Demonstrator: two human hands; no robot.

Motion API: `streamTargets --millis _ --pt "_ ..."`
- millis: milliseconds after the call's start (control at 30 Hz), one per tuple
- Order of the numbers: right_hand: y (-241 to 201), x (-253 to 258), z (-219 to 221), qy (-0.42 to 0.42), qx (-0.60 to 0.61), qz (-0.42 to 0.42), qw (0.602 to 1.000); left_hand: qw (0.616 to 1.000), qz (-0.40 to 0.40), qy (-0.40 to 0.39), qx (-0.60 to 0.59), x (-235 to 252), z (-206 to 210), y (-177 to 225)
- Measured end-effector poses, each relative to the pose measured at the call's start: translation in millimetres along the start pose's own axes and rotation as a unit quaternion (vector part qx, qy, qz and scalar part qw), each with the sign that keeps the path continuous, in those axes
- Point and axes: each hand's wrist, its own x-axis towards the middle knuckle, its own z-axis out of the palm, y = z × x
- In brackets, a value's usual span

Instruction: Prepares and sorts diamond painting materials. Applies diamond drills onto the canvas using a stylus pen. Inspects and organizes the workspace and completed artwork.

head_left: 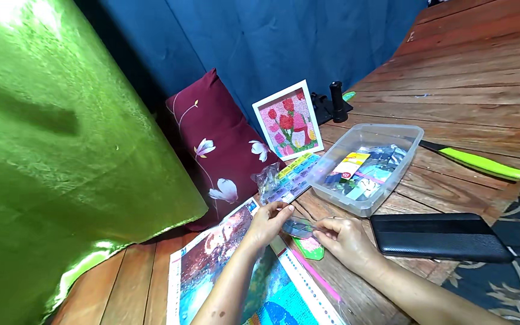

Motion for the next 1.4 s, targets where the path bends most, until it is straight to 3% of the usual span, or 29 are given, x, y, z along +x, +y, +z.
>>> streamTargets --millis 267,467,633,767,1133,1400 --pt "3.6 -0.3 4.2 0.007 0.0 -0.025 1.0 0.986 -0.092 -0.015 -0.137 2.9 -5.0 7.3" --pt "2.8 -0.3 4.2 0.006 0.005 -0.021 1.0 0.981 -0.1 -0.008 -0.168 3.8 -4.9 9.7" --pt "2.6 -0.4 4.1 0.001 0.011 -0.008 1.0 0.951 -0.112 0.057 -0.282 2.5 3.4 7.4" --pt "2.1 -0.7 4.6 0.003 0.003 -0.004 1.0 0.933 -0.138 0.04 -0.331 2.6 2.5 0.2" --pt "0.0 -0.3 3.4 0.008 0.006 0.009 1.0 0.955 -0.144 -0.048 -0.256 3.6 -10.1 -2.1" --pt "0.5 0.5 2.2 0.022 0.03 0.032 0.999 0.971 -0.165 0.026 -0.17 -1.0 -10.7 -1.9"
